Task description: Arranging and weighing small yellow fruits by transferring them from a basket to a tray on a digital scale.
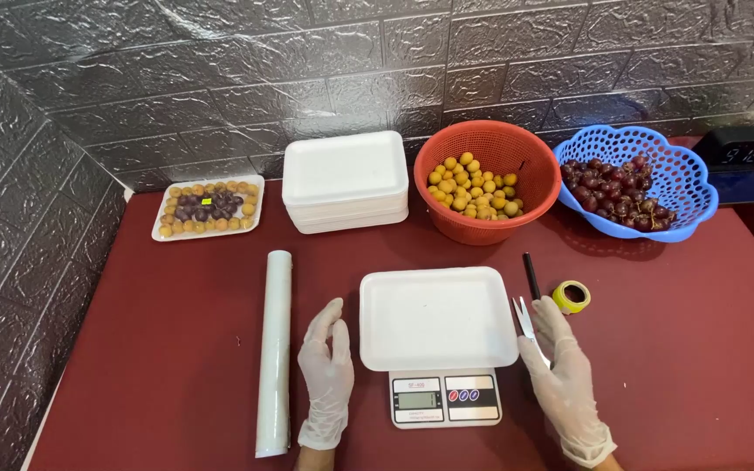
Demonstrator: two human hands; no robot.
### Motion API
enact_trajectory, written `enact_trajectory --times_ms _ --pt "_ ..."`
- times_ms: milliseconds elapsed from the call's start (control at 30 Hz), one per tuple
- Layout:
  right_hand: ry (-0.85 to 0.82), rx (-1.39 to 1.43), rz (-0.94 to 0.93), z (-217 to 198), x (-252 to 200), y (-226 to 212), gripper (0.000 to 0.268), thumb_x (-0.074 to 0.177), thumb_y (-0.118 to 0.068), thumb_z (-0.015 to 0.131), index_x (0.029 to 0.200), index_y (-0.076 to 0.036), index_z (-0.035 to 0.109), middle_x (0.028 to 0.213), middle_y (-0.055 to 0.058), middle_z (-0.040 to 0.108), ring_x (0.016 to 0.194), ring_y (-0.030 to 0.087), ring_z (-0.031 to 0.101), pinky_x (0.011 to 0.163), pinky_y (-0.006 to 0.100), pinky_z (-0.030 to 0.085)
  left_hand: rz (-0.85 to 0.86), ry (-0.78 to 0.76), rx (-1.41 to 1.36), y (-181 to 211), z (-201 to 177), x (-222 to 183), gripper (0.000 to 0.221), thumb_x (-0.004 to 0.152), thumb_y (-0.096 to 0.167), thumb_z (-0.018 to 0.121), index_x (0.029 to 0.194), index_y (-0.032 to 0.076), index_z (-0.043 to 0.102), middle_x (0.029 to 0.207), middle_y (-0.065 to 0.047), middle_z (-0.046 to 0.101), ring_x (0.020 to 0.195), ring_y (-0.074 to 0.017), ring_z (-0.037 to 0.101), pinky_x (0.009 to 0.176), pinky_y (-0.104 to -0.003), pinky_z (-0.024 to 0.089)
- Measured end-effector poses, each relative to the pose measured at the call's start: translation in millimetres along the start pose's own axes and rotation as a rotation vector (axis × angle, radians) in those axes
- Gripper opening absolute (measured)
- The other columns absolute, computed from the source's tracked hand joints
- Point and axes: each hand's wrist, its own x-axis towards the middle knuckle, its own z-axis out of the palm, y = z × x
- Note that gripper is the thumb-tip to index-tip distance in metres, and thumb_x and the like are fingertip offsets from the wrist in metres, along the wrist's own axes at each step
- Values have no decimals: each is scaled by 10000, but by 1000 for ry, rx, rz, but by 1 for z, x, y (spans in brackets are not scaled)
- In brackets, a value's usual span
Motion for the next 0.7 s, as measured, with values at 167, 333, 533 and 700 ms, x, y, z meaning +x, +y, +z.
enact_trajectory --times_ms 167,333,533,700 --pt "57 -225 -92 -14 20 -31 536 897 -112 588 1432 -92 573 1301 57 619 1198 199 585 1116 341 416 186 -27 48 30 7 23 347 962 92 515 1246 17 700 1261 -132 728 1201 -241 676 1048 -340 530" --pt "68 -369 -177 -17 56 -71 438 905 -148 561 1322 -80 678 1342 64 696 1211 197 635 1089 359 461 284 -97 45 64 35 50 317 983 102 521 1227 25 708 1237 -104 740 1175 -222 693 1020 -321 552" --pt "58 -375 -470 1 142 -67 291 906 -158 745 1187 -230 771 1066 3 782 1042 164 726 956 339 555 221 -285 -2 77 91 92 285 974 186 628 1230 146 746 1174 -67 749 1120 -214 718 988 -330 566" --pt "-122 -677 -386 36 209 -68 310 921 -273 712 1229 -262 732 1115 -26 779 1110 201 708 985 408 550 310 -415 209 67 145 132 308 965 295 619 1228 190 742 1154 -51 757 1090 -222 717 971 -384 573"
